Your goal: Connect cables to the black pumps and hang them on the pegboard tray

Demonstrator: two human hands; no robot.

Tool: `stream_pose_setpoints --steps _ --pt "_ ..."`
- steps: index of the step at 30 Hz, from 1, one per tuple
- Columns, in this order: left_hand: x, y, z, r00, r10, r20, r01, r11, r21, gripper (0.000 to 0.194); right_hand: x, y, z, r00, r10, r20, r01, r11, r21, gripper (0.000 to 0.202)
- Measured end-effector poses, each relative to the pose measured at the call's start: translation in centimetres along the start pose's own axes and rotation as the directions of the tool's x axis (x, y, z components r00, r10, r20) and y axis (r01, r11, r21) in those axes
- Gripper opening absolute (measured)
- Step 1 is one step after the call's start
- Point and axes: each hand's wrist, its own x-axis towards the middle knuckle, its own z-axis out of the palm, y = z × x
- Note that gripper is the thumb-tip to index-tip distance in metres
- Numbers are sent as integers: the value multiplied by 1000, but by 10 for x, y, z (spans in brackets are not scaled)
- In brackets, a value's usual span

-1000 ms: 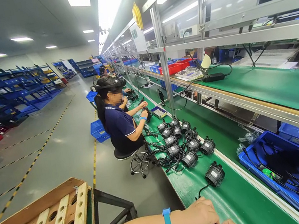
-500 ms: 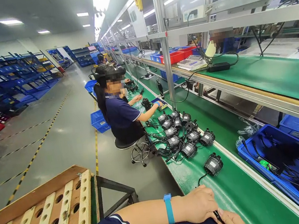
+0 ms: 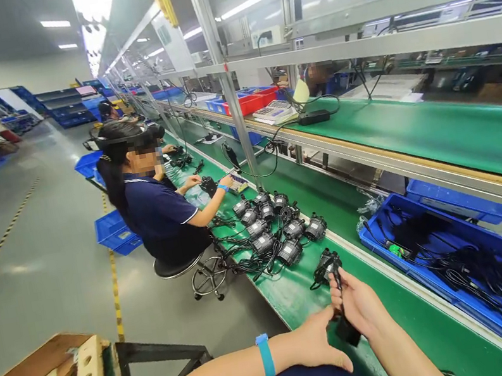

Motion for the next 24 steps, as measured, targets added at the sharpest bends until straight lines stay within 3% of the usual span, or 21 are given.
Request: stream_pose_setpoints --steps 2,5,7,9,12,16,20,24 --pt "9 4 5 998 -42 -41 40 998 -50 91 9 -3 13 999 -18 44 17 1000 19 14" --pt "18 10 5 961 -101 -257 62 986 -156 44 24 -8 22 997 -47 59 47 999 16 9" --pt "15 13 -1 942 -149 -300 81 970 -228 30 37 -14 20 994 -93 61 100 986 -132 15" --pt "2 18 -8 951 -157 -265 64 943 -327 31 52 -18 11 988 -154 12 143 886 -440 26" --pt "-26 28 -23 960 -140 -242 -4 859 -512 39 77 -16 -11 934 -293 -204 48 669 -742 38" --pt "-58 48 -44 932 -217 -291 -63 692 -719 50 112 14 -29 804 -412 -427 -134 575 -807 72" --pt "-80 53 -62 910 -299 -287 -112 488 -866 53 141 48 -26 723 -450 -524 -286 494 -821 113" --pt "-100 45 -86 920 -292 -263 -134 394 -909 47 157 60 -24 658 -503 -560 -356 448 -820 126"
